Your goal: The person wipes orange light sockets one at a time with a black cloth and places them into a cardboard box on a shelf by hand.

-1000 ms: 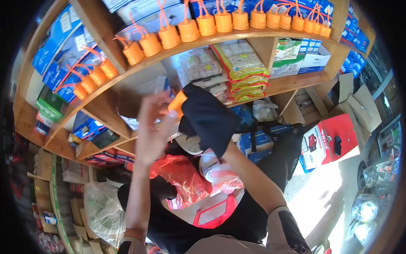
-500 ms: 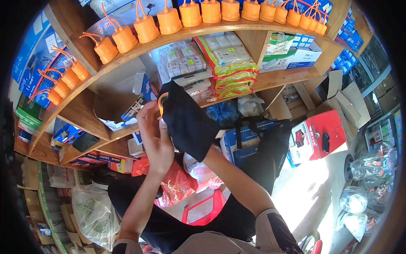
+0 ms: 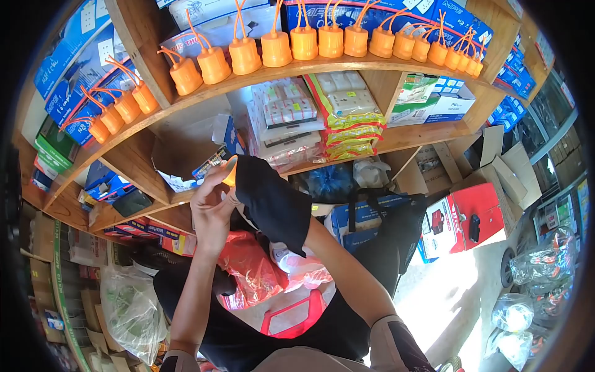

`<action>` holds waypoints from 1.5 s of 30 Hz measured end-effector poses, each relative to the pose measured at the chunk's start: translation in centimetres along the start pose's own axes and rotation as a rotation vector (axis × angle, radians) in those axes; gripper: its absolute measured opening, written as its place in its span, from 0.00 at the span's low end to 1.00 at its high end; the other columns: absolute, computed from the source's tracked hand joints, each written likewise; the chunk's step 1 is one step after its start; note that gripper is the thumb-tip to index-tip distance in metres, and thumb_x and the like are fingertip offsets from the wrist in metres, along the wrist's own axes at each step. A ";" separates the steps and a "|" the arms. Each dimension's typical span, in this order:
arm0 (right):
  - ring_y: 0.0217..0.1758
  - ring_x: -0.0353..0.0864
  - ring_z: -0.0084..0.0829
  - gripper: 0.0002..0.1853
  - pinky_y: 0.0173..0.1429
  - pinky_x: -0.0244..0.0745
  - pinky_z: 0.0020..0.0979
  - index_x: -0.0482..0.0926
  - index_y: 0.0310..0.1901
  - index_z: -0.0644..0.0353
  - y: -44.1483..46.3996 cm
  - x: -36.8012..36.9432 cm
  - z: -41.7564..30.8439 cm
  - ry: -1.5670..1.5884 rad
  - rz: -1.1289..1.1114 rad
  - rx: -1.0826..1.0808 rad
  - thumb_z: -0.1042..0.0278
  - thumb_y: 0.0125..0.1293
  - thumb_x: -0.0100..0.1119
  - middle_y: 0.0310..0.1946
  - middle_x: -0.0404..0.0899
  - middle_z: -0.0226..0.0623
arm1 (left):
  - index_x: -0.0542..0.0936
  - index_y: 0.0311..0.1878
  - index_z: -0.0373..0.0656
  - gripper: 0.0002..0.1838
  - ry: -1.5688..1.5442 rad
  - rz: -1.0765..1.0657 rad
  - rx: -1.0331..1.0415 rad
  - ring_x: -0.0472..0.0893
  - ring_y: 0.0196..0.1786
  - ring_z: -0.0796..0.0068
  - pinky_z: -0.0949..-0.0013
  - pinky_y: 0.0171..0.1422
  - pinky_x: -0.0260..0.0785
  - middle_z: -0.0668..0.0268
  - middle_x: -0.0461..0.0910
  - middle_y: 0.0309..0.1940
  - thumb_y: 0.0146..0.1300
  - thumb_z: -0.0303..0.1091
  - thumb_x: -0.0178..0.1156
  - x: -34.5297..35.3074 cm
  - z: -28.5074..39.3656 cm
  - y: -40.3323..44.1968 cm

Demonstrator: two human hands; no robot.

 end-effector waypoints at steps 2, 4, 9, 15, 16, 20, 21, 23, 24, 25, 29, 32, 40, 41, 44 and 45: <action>0.57 0.76 0.54 0.16 0.60 0.74 0.45 0.74 0.56 0.65 0.1 0.0 -0.4 0.052 0.059 -0.029 0.72 0.68 0.60 0.55 0.75 0.52 | 0.81 0.59 0.40 0.20 -0.138 -0.060 -0.015 0.74 0.49 0.78 0.73 0.56 0.67 0.67 0.75 0.52 0.64 0.21 0.71 0.2 0.1 -0.2; 0.61 0.76 0.54 0.18 0.62 0.74 0.44 0.74 0.59 0.64 -0.1 0.8 0.2 0.086 -0.005 0.026 0.72 0.68 0.60 0.57 0.75 0.52 | 0.79 0.61 0.40 0.21 -0.128 -0.115 -0.119 0.75 0.51 0.77 0.72 0.58 0.68 0.66 0.74 0.53 0.65 0.22 0.70 -0.5 0.2 -0.4; 0.60 0.80 0.50 0.25 0.60 0.78 0.41 0.73 0.66 0.59 -0.6 0.6 0.7 -0.178 -0.051 -0.025 0.72 0.67 0.61 0.60 0.77 0.49 | 0.77 0.63 0.37 0.20 -0.024 -0.301 -0.260 0.77 0.60 0.69 0.63 0.67 0.69 0.62 0.74 0.56 0.70 0.28 0.68 -1.4 3.1 -0.6; 0.52 0.86 0.46 0.26 0.53 0.81 0.40 0.75 0.66 0.57 -0.8 0.9 -0.2 -0.276 -0.004 0.073 0.68 0.66 0.62 0.56 0.83 0.43 | 0.80 0.46 0.40 0.14 0.584 -0.178 0.266 0.76 0.54 0.55 0.60 0.60 0.69 0.57 0.77 0.50 0.60 0.31 0.73 -1.4 4.2 -0.4; 0.52 0.86 0.45 0.25 0.53 0.81 0.39 0.75 0.66 0.57 -0.8 0.7 -0.2 -0.331 -0.015 0.073 0.67 0.66 0.62 0.57 0.83 0.42 | 0.81 0.46 0.40 0.14 0.566 -0.181 0.270 0.76 0.55 0.55 0.60 0.59 0.69 0.57 0.77 0.51 0.60 0.31 0.73 -1.4 4.6 -0.3; 0.54 0.84 0.47 0.25 0.57 0.79 0.41 0.75 0.64 0.62 0.4 0.3 -0.1 -0.260 -0.074 0.147 0.69 0.65 0.63 0.57 0.82 0.46 | 0.82 0.43 0.39 0.13 0.509 -0.109 0.303 0.77 0.57 0.57 0.59 0.59 0.71 0.57 0.78 0.52 0.60 0.32 0.74 -1.7 5.0 0.5; 0.54 0.84 0.49 0.25 0.58 0.77 0.41 0.75 0.64 0.63 0.6 0.2 -0.4 -0.168 -0.096 0.159 0.70 0.65 0.62 0.56 0.82 0.48 | 0.82 0.43 0.38 0.13 0.480 -0.046 0.255 0.78 0.56 0.57 0.60 0.58 0.71 0.57 0.79 0.52 0.60 0.33 0.74 -1.9 4.9 0.7; 0.53 0.83 0.50 0.26 0.59 0.76 0.42 0.74 0.65 0.65 0.3 1.9 1.1 -0.084 -0.017 0.038 0.71 0.65 0.61 0.55 0.81 0.49 | 0.84 0.42 0.37 0.12 0.453 0.010 0.201 0.79 0.54 0.62 0.63 0.58 0.71 0.57 0.79 0.53 0.64 0.34 0.73 -1.7 4.0 0.7; 0.52 0.82 0.51 0.26 0.60 0.75 0.42 0.73 0.65 0.67 0.7 2.3 0.7 0.002 0.066 -0.080 0.72 0.65 0.61 0.53 0.81 0.50 | 0.85 0.43 0.36 0.12 0.321 0.053 0.085 0.79 0.54 0.65 0.64 0.59 0.71 0.58 0.80 0.54 0.66 0.35 0.71 -1.6 3.0 0.8; 0.52 0.82 0.51 0.26 0.60 0.75 0.42 0.73 0.65 0.67 0.8 2.5 0.8 0.001 0.069 -0.077 0.72 0.65 0.61 0.53 0.81 0.50 | 0.86 0.44 0.35 0.12 0.188 0.095 -0.032 0.80 0.53 0.68 0.65 0.59 0.70 0.58 0.80 0.55 0.69 0.37 0.69 -1.6 2.2 0.8; 0.49 0.80 0.49 0.31 0.60 0.74 0.40 0.69 0.69 0.69 -0.5 2.9 2.5 -0.100 0.112 0.141 0.72 0.64 0.62 0.50 0.79 0.47 | 0.86 0.48 0.32 0.19 0.239 -0.065 -0.219 0.79 0.54 0.70 0.69 0.55 0.74 0.56 0.79 0.56 0.74 0.43 0.65 0.4 1.5 0.2; 0.49 0.80 0.47 0.33 0.58 0.75 0.39 0.69 0.70 0.69 -1.7 2.1 1.7 0.127 0.264 0.120 0.71 0.63 0.63 0.50 0.79 0.46 | 0.83 0.55 0.31 0.20 0.236 -0.152 -0.230 0.79 0.52 0.72 0.72 0.49 0.77 0.59 0.74 0.55 0.72 0.40 0.68 0.8 1.8 0.1; 0.53 0.81 0.54 0.25 0.58 0.76 0.43 0.74 0.60 0.67 -0.4 0.8 0.4 -0.204 0.176 0.085 0.65 0.63 0.65 0.52 0.80 0.53 | 0.82 0.56 0.35 0.15 0.306 -0.238 -0.160 0.80 0.48 0.73 0.71 0.47 0.78 0.63 0.73 0.49 0.71 0.32 0.68 -0.7 2.3 0.9; 0.53 0.81 0.54 0.25 0.58 0.76 0.43 0.74 0.60 0.67 -0.3 1.0 0.6 -0.204 0.176 0.087 0.65 0.63 0.65 0.52 0.80 0.53 | 0.83 0.55 0.35 0.14 0.423 -0.179 -0.045 0.80 0.48 0.73 0.71 0.48 0.78 0.64 0.74 0.48 0.70 0.32 0.68 -1.0 2.3 0.9; 0.49 0.81 0.53 0.16 0.51 0.77 0.46 0.75 0.56 0.65 0.8 2.9 1.2 -0.118 0.022 0.095 0.69 0.70 0.58 0.47 0.78 0.53 | 0.85 0.51 0.35 0.12 0.277 0.026 -0.054 0.81 0.49 0.74 0.71 0.50 0.78 0.63 0.77 0.51 0.72 0.33 0.66 -1.9 1.8 1.4; 0.49 0.81 0.53 0.16 0.51 0.77 0.46 0.75 0.56 0.65 0.7 3.2 0.8 -0.097 0.021 0.092 0.69 0.70 0.58 0.47 0.78 0.53 | 0.85 0.50 0.35 0.11 0.230 0.123 -0.072 0.81 0.50 0.74 0.71 0.50 0.77 0.62 0.78 0.53 0.73 0.33 0.66 -2.7 1.9 1.5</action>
Point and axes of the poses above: each hand's wrist, its own y-axis towards the middle knuckle, its own x-axis out of the palm, z = x × y, the point moved 5 cm from there along y, towards the middle knuckle
